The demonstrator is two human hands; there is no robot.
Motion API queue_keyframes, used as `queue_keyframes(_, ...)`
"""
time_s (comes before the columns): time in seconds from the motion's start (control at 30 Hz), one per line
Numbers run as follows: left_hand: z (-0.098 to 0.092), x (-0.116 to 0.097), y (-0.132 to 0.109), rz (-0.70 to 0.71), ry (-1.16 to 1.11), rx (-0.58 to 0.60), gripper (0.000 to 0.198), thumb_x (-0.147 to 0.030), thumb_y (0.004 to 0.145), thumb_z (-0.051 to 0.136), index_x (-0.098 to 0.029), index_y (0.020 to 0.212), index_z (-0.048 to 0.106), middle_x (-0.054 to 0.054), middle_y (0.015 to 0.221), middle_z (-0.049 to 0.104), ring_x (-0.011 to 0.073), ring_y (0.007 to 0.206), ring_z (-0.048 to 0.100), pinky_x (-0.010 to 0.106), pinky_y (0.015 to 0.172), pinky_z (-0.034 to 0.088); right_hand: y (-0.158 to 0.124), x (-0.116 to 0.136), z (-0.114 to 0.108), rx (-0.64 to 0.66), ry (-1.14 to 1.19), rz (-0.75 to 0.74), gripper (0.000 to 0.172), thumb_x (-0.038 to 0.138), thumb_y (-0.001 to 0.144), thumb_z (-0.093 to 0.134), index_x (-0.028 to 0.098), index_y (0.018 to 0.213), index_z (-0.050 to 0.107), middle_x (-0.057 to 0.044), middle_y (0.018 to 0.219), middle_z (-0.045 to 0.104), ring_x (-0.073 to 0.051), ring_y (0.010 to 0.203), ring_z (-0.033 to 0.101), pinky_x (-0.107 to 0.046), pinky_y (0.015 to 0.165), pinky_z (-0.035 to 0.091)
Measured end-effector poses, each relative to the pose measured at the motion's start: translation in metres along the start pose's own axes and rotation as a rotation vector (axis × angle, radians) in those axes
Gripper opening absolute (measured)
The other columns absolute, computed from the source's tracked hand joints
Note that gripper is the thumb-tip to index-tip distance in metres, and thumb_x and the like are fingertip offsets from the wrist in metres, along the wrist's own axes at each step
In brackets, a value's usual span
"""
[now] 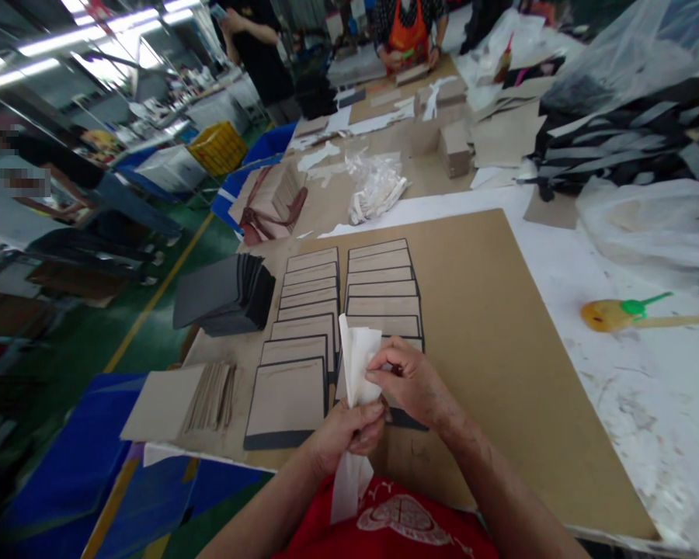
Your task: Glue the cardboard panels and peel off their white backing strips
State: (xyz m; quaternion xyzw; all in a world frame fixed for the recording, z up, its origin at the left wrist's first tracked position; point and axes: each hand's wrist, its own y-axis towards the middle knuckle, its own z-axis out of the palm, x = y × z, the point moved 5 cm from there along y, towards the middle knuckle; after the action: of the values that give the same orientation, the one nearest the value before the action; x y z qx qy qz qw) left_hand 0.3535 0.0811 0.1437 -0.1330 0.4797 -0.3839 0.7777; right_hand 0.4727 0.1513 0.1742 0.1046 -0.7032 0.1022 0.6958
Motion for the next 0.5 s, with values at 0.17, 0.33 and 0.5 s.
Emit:
queue_keyframes(0.17, 0.011, 0.007, -0.004, -0.008, -0.048, 0.015, 0.041, -0.049, 0.070, 0.077, -0.018, 0.078, 0.052, -0.011, 0.045, 0.041, 0.0017, 0.033, 0.022, 0.021, 0.035, 0.009, -0.004, 0.002, -0.005, 0.044, 0.035, -0.010, 0.019, 0.023, 0.075, 0.067, 0.025, 0.094, 0.072, -0.001, 0.091, 0.054, -0.014, 0.077, 0.054, -0.026, 0.060, 0.043)
queue_keyframes(0.33, 0.010, 0.013, -0.010, -0.001, -0.081, 0.015, 0.041, -0.049, 0.070, 0.077, -0.019, 0.075, 0.049, -0.010, 0.044, 0.041, 0.0021, 0.032, 0.022, 0.020, 0.034, 0.010, -0.003, 0.001, 0.000, 0.155, -0.036, -0.079, 0.019, 0.021, 0.080, 0.064, 0.026, 0.095, 0.074, -0.002, 0.091, 0.054, -0.014, 0.080, 0.055, -0.025, 0.062, 0.044)
queue_keyframes(0.5, 0.000, 0.016, -0.006, 0.013, -0.151, 0.002, 0.040, -0.050, 0.071, 0.076, -0.016, 0.080, 0.056, -0.010, 0.042, 0.043, 0.0022, 0.030, 0.021, 0.020, 0.033, 0.011, -0.006, 0.007, 0.007, 0.084, -0.149, -0.251, 0.015, 0.022, 0.086, 0.061, 0.026, 0.087, 0.075, -0.004, 0.098, 0.056, -0.017, 0.090, 0.056, -0.029, 0.075, 0.047)
